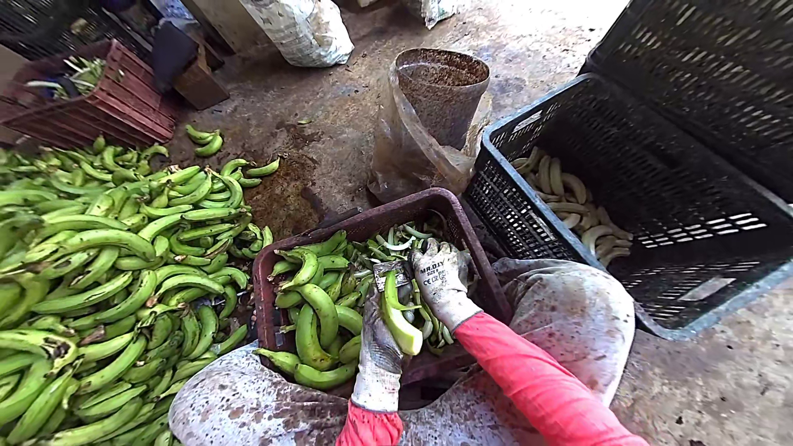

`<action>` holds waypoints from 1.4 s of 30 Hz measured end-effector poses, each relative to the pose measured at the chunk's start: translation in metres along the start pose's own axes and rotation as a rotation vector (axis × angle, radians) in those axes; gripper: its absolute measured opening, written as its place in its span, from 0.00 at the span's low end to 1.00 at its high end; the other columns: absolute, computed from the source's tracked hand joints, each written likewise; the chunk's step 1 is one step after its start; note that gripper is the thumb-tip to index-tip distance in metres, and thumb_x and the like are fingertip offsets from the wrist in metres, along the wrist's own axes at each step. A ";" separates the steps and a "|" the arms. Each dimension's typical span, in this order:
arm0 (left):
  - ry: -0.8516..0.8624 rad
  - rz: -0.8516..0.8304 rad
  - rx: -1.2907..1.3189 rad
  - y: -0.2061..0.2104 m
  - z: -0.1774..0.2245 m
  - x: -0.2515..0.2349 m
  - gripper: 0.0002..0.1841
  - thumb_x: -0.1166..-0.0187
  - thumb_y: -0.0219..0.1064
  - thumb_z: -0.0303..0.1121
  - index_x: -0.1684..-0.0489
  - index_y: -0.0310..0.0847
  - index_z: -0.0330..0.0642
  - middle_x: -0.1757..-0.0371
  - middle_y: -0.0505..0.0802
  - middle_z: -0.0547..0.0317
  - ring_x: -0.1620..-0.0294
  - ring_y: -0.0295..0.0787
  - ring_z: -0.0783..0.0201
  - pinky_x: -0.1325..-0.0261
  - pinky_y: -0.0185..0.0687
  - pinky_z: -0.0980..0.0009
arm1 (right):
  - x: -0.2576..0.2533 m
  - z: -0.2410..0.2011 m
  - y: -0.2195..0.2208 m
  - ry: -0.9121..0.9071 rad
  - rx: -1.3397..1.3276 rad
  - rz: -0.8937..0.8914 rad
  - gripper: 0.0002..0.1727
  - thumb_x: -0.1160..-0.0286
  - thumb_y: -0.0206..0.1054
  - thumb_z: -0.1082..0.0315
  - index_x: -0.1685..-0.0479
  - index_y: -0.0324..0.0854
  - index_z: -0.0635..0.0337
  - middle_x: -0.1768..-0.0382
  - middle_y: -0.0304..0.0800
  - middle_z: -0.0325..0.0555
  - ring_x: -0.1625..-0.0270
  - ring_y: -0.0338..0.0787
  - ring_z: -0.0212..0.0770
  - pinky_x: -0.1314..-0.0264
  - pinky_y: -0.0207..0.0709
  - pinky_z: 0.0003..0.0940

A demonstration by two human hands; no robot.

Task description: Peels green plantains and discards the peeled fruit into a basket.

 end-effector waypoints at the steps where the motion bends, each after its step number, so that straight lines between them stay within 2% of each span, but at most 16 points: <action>1: -0.025 0.011 0.003 -0.004 0.000 0.006 0.25 0.05 0.34 0.48 0.41 0.75 0.42 0.66 0.92 0.53 0.79 0.88 0.67 0.82 0.82 0.75 | -0.007 0.009 0.006 0.052 -0.018 0.009 0.18 0.17 0.59 0.74 0.32 0.85 0.60 0.30 0.83 0.70 0.30 0.84 0.73 0.36 0.77 0.70; 5: -0.009 0.127 -0.051 -0.026 0.004 0.017 0.26 0.05 0.36 0.51 0.31 0.75 0.46 0.62 0.94 0.51 0.81 0.86 0.65 0.85 0.78 0.74 | -0.029 0.043 -0.004 0.265 -0.117 -0.121 0.20 0.18 0.61 0.71 0.29 0.77 0.67 0.29 0.77 0.75 0.30 0.82 0.73 0.36 0.79 0.68; 9: 0.101 0.012 0.006 -0.038 0.030 -0.010 0.18 0.06 0.45 0.46 0.30 0.72 0.51 0.58 0.94 0.54 0.77 0.91 0.63 0.84 0.85 0.71 | -0.003 0.012 -0.032 -0.036 -0.100 -0.182 0.18 0.19 0.62 0.72 0.33 0.82 0.60 0.30 0.79 0.68 0.29 0.83 0.67 0.33 0.79 0.63; 11: 0.251 -0.063 -0.073 -0.035 0.040 -0.011 0.22 0.06 0.47 0.45 0.17 0.62 0.51 0.48 0.93 0.53 0.65 0.94 0.64 0.72 0.91 0.70 | 0.011 0.002 -0.038 -0.221 -0.036 -0.184 0.14 0.22 0.65 0.70 0.41 0.87 0.54 0.36 0.83 0.64 0.32 0.84 0.65 0.36 0.79 0.63; 12: 0.375 -0.115 -0.150 -0.030 0.045 -0.011 0.26 0.06 0.45 0.45 0.12 0.54 0.49 0.41 0.90 0.56 0.54 0.93 0.68 0.58 0.92 0.72 | 0.017 -0.003 -0.043 -0.294 0.001 -0.194 0.13 0.22 0.66 0.69 0.41 0.87 0.54 0.37 0.84 0.64 0.31 0.83 0.66 0.35 0.78 0.64; 13: 0.475 -0.174 -0.195 -0.023 0.049 -0.013 0.30 0.07 0.41 0.47 0.09 0.46 0.46 0.32 0.86 0.58 0.42 0.88 0.70 0.43 0.88 0.72 | 0.022 -0.008 -0.048 -0.341 0.040 -0.213 0.15 0.22 0.66 0.68 0.39 0.87 0.54 0.35 0.84 0.65 0.29 0.82 0.67 0.33 0.76 0.66; 14: 0.536 -0.199 -0.156 -0.017 0.050 -0.018 0.31 0.07 0.38 0.49 0.08 0.43 0.44 0.30 0.87 0.54 0.39 0.90 0.65 0.39 0.88 0.67 | 0.027 -0.013 -0.053 -0.362 0.065 -0.249 0.17 0.21 0.65 0.70 0.35 0.85 0.56 0.31 0.81 0.68 0.26 0.79 0.70 0.29 0.72 0.68; 16: 0.563 -0.199 -0.020 -0.002 0.051 -0.026 0.29 0.06 0.34 0.52 0.09 0.43 0.53 0.36 0.90 0.56 0.47 0.94 0.62 0.49 0.92 0.66 | 0.029 -0.019 -0.049 -0.370 0.052 -0.263 0.21 0.23 0.64 0.75 0.31 0.83 0.57 0.27 0.78 0.70 0.23 0.77 0.71 0.26 0.71 0.69; 18: 0.541 -0.214 0.130 0.008 0.054 -0.034 0.25 0.06 0.34 0.53 0.15 0.53 0.58 0.47 0.93 0.60 0.60 0.94 0.66 0.62 0.91 0.71 | 0.028 -0.022 -0.036 -0.383 -0.005 -0.212 0.19 0.22 0.63 0.74 0.33 0.85 0.54 0.29 0.80 0.68 0.25 0.79 0.69 0.28 0.74 0.66; 22: 0.500 -0.281 0.204 -0.006 0.063 -0.060 0.27 0.09 0.34 0.59 0.26 0.65 0.54 0.49 0.94 0.56 0.68 0.94 0.63 0.74 0.90 0.71 | 0.036 -0.024 -0.035 -0.442 -0.028 -0.159 0.15 0.21 0.63 0.73 0.40 0.88 0.54 0.33 0.83 0.67 0.28 0.81 0.69 0.29 0.75 0.64; 26: 0.398 -0.316 0.216 0.008 0.053 -0.050 0.26 0.09 0.33 0.59 0.29 0.71 0.61 0.50 0.94 0.62 0.66 0.92 0.69 0.70 0.88 0.75 | 0.031 -0.022 -0.038 -0.375 -0.013 -0.137 0.19 0.20 0.60 0.76 0.35 0.86 0.52 0.30 0.82 0.68 0.26 0.80 0.70 0.28 0.75 0.65; 31: 0.062 -0.279 0.160 0.028 0.013 -0.013 0.25 0.06 0.35 0.46 0.56 0.79 0.45 0.74 0.88 0.60 0.79 0.87 0.69 0.79 0.87 0.74 | 0.003 -0.007 -0.031 -0.147 -0.087 0.206 0.14 0.22 0.65 0.73 0.45 0.92 0.52 0.42 0.89 0.67 0.38 0.87 0.71 0.44 0.77 0.70; 34: -0.212 -0.292 0.124 0.021 -0.005 0.002 0.34 0.07 0.29 0.57 0.47 0.80 0.42 0.68 0.91 0.51 0.80 0.88 0.64 0.84 0.84 0.72 | -0.024 0.015 -0.034 0.033 -0.072 0.227 0.15 0.25 0.67 0.76 0.43 0.90 0.55 0.42 0.86 0.70 0.39 0.87 0.73 0.48 0.82 0.68; 37: -0.118 -0.154 -0.052 0.008 0.003 -0.002 0.28 0.06 0.36 0.54 0.42 0.78 0.44 0.64 0.93 0.53 0.80 0.88 0.66 0.84 0.83 0.74 | -0.024 0.021 -0.048 0.065 -0.137 0.194 0.18 0.27 0.69 0.77 0.39 0.88 0.54 0.38 0.83 0.72 0.36 0.84 0.74 0.45 0.81 0.68; 39: 0.076 -0.126 -0.070 0.002 0.017 -0.013 0.22 0.05 0.40 0.48 0.33 0.73 0.44 0.57 0.93 0.53 0.71 0.91 0.66 0.75 0.88 0.72 | -0.010 0.008 -0.047 -0.063 -0.164 0.159 0.18 0.29 0.70 0.76 0.41 0.89 0.52 0.39 0.84 0.70 0.36 0.85 0.72 0.44 0.80 0.67; 42: 0.449 -0.154 -0.082 0.002 0.038 -0.026 0.24 0.05 0.34 0.46 0.14 0.52 0.51 0.35 0.87 0.59 0.41 0.90 0.66 0.42 0.90 0.65 | 0.014 -0.009 -0.033 -0.202 -0.111 0.024 0.16 0.27 0.68 0.77 0.46 0.91 0.49 0.40 0.86 0.65 0.35 0.86 0.67 0.40 0.81 0.62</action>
Point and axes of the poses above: each hand's wrist, its own x-axis away from the middle knuckle, its own y-axis out of the palm, z = x × y, the point moved 4 cm from there along -x, towards the middle knuckle
